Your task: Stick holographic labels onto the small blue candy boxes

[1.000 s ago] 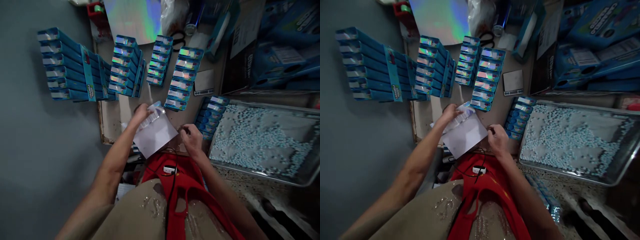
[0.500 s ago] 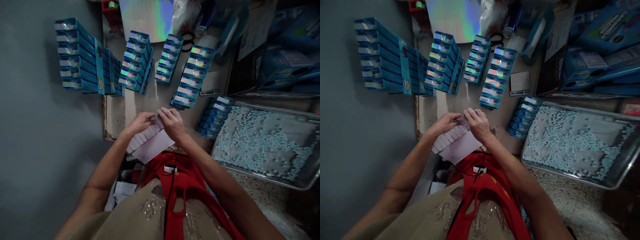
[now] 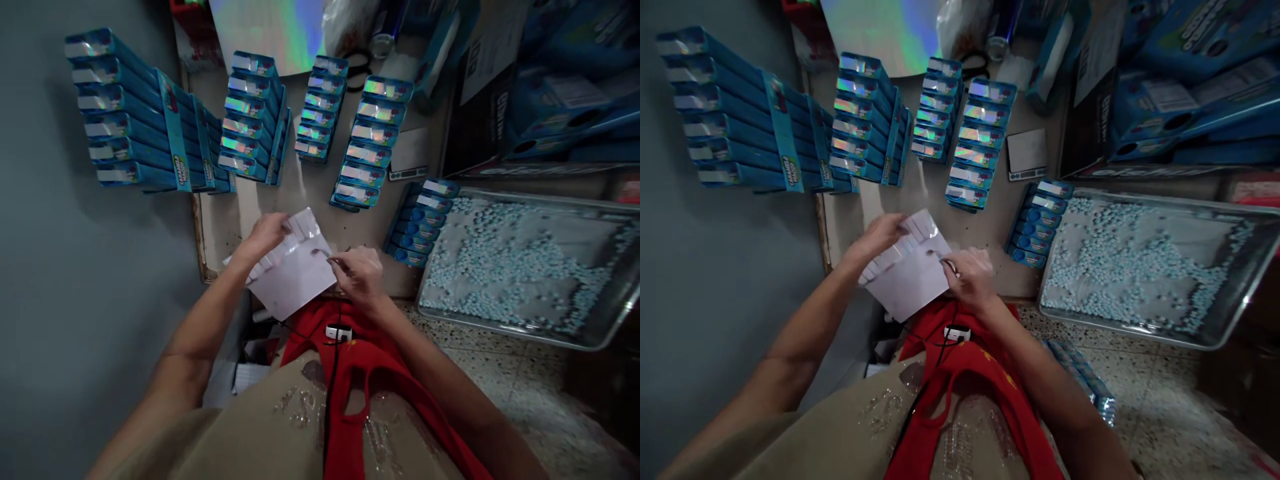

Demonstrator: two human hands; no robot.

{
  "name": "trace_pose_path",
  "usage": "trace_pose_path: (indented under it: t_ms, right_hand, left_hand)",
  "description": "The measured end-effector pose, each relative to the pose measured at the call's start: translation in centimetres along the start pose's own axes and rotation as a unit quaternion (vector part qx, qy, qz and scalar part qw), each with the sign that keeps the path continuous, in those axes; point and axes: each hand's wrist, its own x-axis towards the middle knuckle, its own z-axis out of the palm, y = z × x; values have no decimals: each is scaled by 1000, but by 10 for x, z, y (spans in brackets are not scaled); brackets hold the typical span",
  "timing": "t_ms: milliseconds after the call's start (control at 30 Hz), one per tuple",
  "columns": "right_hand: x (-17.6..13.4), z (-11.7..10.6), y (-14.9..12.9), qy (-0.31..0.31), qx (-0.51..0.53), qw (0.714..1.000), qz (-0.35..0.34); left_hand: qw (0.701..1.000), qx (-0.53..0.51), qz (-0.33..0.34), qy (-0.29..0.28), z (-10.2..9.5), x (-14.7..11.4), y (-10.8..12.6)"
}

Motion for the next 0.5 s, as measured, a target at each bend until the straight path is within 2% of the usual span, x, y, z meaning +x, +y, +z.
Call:
trace_pose_path:
  t_ms: [67, 100, 133, 167, 233, 333, 400, 500]
  right_hand:
    - [-5, -16, 0, 20, 70, 989, 129]
    - [-6, -24, 1, 28, 108, 975, 190]
    - [-7, -32, 2, 35, 144, 959, 240]
    - [-7, -40, 4, 41, 173, 944, 280]
    - [-7, -53, 8, 56, 208, 920, 326]
    - [-8, -65, 17, 76, 224, 903, 358]
    - [-10, -70, 26, 87, 234, 891, 379]
    - [-15, -76, 41, 99, 249, 872, 411]
  left_hand:
    - [990, 74, -10, 120, 2, -4, 17]
    - [983, 71, 5, 170, 5, -8, 28]
    - [979, 38, 27, 198, 11, -12, 40]
    - [978, -23, 55, 202, 18, -15, 52]
    - [965, -202, 94, 135, 36, -18, 76]
    - [896, -436, 85, -11, 67, -12, 106]
    - [867, -494, 42, -42, 86, -4, 121]
    - [862, -504, -6, -53, 104, 7, 137]
